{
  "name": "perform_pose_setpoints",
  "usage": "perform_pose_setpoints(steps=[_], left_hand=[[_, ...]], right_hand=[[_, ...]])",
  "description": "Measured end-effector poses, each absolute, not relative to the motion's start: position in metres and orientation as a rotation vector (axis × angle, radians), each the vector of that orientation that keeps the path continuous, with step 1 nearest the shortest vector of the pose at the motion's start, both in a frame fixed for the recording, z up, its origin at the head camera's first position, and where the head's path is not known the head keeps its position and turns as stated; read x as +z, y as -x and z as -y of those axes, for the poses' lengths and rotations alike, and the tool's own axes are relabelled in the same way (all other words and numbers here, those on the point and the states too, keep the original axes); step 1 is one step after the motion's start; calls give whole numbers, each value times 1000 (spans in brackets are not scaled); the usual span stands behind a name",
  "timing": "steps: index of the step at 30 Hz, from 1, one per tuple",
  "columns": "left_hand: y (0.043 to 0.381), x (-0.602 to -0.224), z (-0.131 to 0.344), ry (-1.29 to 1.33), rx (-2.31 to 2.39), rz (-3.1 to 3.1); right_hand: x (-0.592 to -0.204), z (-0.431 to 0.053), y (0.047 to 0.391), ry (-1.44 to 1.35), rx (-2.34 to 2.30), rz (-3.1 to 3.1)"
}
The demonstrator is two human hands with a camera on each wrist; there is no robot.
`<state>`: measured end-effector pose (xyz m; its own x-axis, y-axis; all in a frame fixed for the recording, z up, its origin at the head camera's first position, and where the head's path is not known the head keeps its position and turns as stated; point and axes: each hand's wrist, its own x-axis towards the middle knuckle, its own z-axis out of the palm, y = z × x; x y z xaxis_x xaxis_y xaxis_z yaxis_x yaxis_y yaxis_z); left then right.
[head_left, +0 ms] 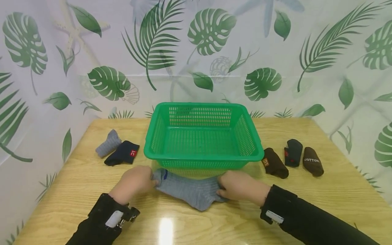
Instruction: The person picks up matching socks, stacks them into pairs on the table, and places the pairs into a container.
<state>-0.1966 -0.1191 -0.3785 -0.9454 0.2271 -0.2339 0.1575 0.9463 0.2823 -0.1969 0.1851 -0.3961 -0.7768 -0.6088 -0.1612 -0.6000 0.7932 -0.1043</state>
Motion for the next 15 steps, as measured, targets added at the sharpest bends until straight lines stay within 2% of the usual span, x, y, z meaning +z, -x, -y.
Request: perform_pose_setpoints(steps=[9, 12, 15], left_hand=[[199, -395, 128, -266, 296, -2783], [196, -392, 124, -246, 220, -2885], [188, -386, 112, -333, 115, -3106]], right_hand=[[-400, -185, 198, 970, -79, -2796], [-399, -184, 199, 982, -57, -2814], [-395, -180, 196, 1040, -28, -2884]])
